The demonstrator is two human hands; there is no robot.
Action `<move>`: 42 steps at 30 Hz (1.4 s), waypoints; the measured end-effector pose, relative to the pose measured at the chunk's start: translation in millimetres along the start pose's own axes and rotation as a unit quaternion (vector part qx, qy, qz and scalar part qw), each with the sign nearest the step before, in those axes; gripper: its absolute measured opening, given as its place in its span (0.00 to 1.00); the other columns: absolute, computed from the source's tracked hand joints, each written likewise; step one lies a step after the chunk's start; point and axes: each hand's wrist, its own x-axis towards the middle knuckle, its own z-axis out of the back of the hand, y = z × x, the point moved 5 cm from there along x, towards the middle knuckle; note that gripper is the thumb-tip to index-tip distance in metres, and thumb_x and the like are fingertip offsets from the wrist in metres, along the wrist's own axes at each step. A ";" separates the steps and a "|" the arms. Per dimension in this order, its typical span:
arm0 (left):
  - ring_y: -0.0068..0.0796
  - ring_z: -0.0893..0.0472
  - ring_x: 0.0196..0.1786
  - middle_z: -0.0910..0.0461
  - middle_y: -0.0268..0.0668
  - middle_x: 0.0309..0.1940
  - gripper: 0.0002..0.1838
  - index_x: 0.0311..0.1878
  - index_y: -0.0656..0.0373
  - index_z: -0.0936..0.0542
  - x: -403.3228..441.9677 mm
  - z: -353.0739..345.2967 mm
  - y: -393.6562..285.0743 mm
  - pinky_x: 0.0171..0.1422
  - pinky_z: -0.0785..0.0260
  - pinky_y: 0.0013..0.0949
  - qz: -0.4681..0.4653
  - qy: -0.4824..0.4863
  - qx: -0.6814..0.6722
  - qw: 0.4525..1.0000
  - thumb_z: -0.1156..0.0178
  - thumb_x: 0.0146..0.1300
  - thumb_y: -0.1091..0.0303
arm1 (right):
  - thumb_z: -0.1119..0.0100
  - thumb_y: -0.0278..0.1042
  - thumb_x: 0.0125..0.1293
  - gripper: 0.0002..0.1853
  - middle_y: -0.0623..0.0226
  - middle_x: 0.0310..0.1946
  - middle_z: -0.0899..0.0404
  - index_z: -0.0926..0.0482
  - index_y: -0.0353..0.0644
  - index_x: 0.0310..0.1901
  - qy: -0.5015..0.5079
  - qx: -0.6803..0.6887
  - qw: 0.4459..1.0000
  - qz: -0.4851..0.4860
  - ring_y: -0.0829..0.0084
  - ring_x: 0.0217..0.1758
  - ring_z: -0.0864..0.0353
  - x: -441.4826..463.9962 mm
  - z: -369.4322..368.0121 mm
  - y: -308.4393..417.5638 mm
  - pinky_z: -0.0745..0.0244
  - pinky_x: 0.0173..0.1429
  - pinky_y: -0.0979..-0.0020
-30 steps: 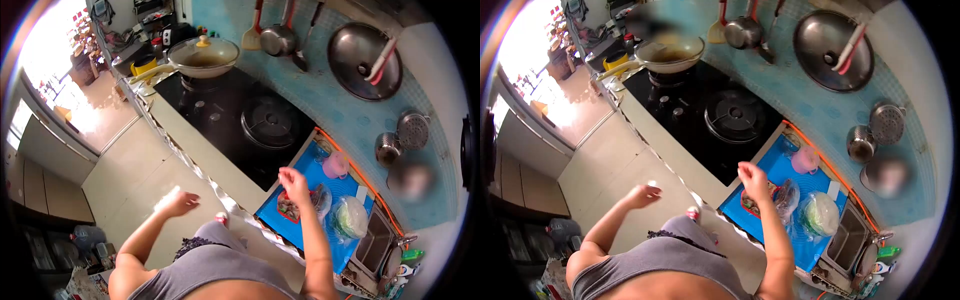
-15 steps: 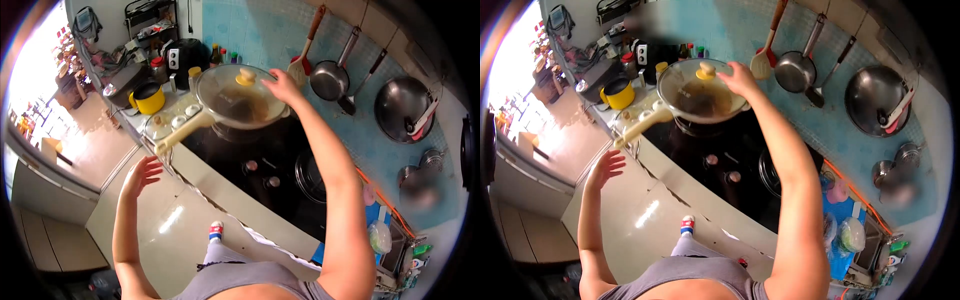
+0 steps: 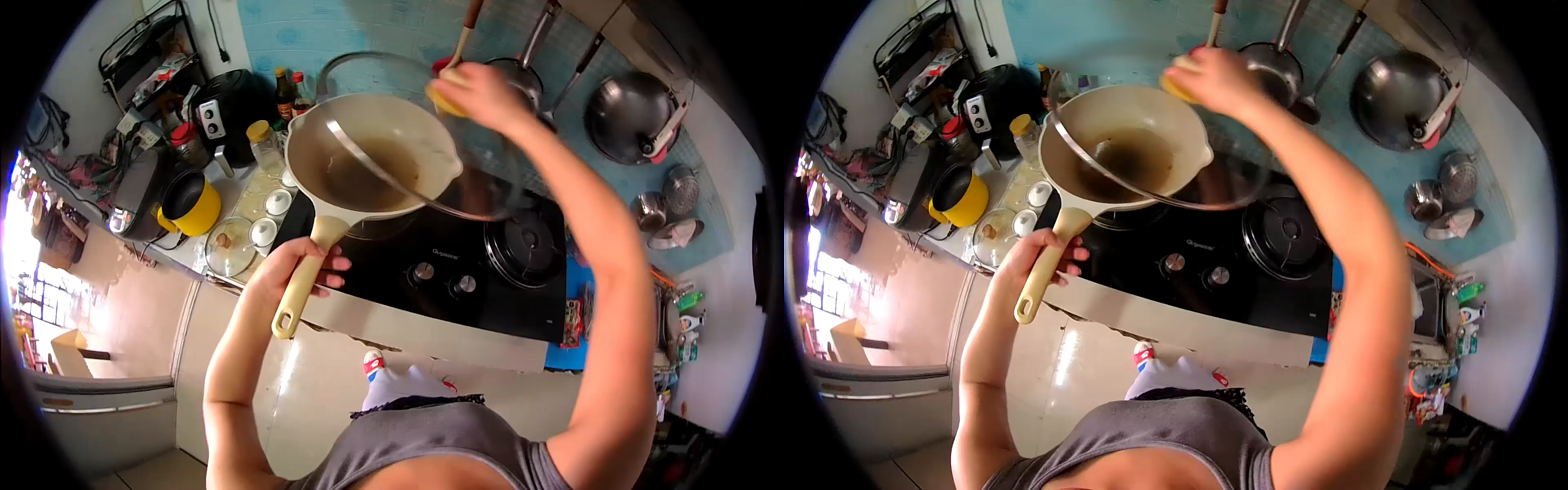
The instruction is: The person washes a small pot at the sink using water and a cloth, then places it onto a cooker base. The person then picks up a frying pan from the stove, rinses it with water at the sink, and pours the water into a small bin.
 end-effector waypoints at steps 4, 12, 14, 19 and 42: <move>0.13 0.38 0.13 0.32 0.25 0.18 0.07 0.35 0.56 0.31 16.0 -15.8 14.4 0.15 0.44 0.16 0.017 0.064 -0.167 0.984 0.48 0.56 0.65 | 0.40 0.46 0.59 0.17 0.64 0.24 0.23 0.24 0.37 0.34 -0.037 0.014 0.991 -0.126 0.74 0.26 0.26 -116.4 115.8 -36.7 0.31 0.33 0.72; 0.09 0.46 0.11 0.42 0.22 0.15 0.09 0.41 0.56 0.30 1.8 -41.8 58.4 0.12 0.52 0.19 -0.005 0.140 -0.169 0.976 0.51 0.56 0.77 | 0.39 0.42 0.57 0.16 0.48 0.25 0.25 0.27 0.35 0.33 -0.094 -0.199 0.914 -0.339 0.49 0.30 0.24 -448.2 229.5 -96.8 0.31 0.31 0.60; 0.10 0.44 0.11 0.41 0.22 0.16 0.13 0.46 0.57 0.30 -10.7 -47.3 84.5 0.12 0.48 0.20 -0.025 0.116 -0.168 0.979 0.51 0.56 0.77 | 0.41 0.46 0.57 0.18 0.48 0.25 0.25 0.27 0.35 0.31 -0.058 -0.263 0.873 -0.406 0.48 0.30 0.23 -529.4 243.6 -108.3 0.31 0.32 0.57; 0.14 0.40 0.11 0.36 0.27 0.19 0.21 0.56 0.63 0.37 -37.1 -126.7 151.4 0.13 0.42 0.26 -0.006 0.278 -0.167 0.946 0.51 0.57 0.77 | 0.43 0.51 0.56 0.21 0.47 0.26 0.24 0.27 0.36 0.29 -0.032 -0.305 0.733 -0.607 0.48 0.32 0.23 -722.1 279.0 -141.2 0.30 0.36 0.54; 0.14 0.42 0.08 0.41 0.29 0.12 0.22 0.47 0.65 0.38 110.9 -657.8 465.4 0.08 0.48 0.23 0.155 0.345 -0.114 0.919 0.47 0.45 0.84 | 0.47 0.36 0.52 0.06 0.59 0.29 0.24 0.26 0.46 0.29 0.098 -0.126 0.893 -0.421 0.55 0.35 0.22 -901.1 303.1 -526.9 0.27 0.36 0.57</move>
